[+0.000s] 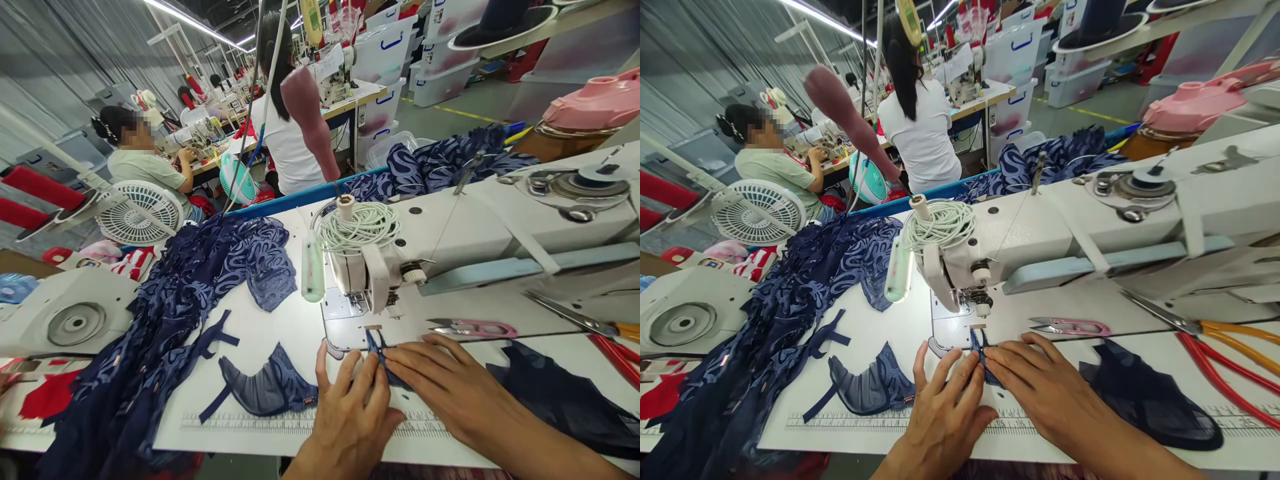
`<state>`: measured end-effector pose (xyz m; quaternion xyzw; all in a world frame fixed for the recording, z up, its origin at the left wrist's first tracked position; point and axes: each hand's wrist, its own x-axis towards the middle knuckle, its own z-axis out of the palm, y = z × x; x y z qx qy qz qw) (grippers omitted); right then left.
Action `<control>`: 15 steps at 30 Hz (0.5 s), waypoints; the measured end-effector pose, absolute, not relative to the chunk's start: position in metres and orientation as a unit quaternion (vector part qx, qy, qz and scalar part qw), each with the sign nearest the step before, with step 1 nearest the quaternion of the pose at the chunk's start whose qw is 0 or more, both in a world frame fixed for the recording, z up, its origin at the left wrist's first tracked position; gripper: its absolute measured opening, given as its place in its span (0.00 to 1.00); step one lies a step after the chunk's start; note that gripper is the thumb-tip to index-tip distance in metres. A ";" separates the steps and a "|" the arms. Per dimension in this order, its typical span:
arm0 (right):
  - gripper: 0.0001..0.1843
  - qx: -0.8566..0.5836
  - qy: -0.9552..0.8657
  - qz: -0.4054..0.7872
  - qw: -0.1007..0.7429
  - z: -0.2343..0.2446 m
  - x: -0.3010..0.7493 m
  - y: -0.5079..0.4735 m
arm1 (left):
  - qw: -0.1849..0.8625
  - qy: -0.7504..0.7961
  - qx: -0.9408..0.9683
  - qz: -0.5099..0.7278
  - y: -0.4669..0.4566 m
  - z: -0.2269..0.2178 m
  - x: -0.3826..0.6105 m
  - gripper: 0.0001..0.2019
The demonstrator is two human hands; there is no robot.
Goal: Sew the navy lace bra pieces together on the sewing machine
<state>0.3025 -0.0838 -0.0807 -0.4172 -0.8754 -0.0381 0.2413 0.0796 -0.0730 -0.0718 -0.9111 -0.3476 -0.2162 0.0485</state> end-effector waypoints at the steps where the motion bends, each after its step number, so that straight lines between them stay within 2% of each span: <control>1: 0.32 -0.419 -0.874 -0.034 0.243 -0.081 0.303 -0.084 | 0.045 -0.349 -0.911 -0.214 -0.073 -0.071 0.080 0.20; 11: 0.29 -0.430 -0.873 -0.029 0.229 -0.083 0.299 -0.083 | 0.045 -0.349 -0.920 -0.176 -0.070 -0.065 0.079 0.19; 15: 0.24 -0.424 -0.876 -0.025 0.228 -0.083 0.298 -0.080 | 0.040 -0.351 -0.920 -0.172 -0.069 -0.067 0.078 0.19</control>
